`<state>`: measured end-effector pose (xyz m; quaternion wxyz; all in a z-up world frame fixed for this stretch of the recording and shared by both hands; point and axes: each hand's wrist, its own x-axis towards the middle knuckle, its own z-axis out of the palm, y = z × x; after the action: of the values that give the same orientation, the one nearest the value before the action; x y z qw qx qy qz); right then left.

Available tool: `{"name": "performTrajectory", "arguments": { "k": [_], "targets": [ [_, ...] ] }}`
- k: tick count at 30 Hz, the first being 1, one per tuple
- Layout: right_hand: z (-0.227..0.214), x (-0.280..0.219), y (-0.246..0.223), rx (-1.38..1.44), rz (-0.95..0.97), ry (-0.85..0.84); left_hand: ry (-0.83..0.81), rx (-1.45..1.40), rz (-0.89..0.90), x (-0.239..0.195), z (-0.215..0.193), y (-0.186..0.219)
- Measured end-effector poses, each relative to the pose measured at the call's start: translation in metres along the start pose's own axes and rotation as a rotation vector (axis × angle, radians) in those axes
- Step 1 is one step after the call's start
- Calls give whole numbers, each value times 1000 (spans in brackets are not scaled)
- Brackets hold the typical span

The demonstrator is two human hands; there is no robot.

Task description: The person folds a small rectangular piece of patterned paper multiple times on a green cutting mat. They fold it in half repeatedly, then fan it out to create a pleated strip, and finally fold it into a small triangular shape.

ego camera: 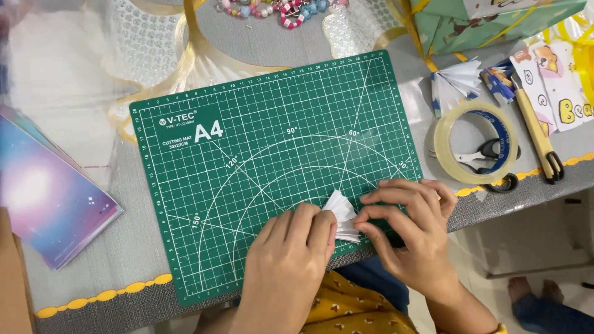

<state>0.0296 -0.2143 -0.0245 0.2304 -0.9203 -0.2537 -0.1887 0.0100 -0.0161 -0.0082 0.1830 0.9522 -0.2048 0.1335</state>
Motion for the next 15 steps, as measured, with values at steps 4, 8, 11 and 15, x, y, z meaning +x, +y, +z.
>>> {"name": "performTrajectory", "arguments": {
  "k": [4,8,11,15],
  "targets": [
    [0,-1,0,-16,-3,1,-3,-4,-4,1,-1,1],
    [1,-2,1,-35,-2,7,7,25,-8,1,-1,2],
    [2,-1,0,-39,-6,17,6,30,-11,1,-1,2],
    [1,0,-1,-34,-7,27,10,31,-8,2,-2,2]
  ]
}}
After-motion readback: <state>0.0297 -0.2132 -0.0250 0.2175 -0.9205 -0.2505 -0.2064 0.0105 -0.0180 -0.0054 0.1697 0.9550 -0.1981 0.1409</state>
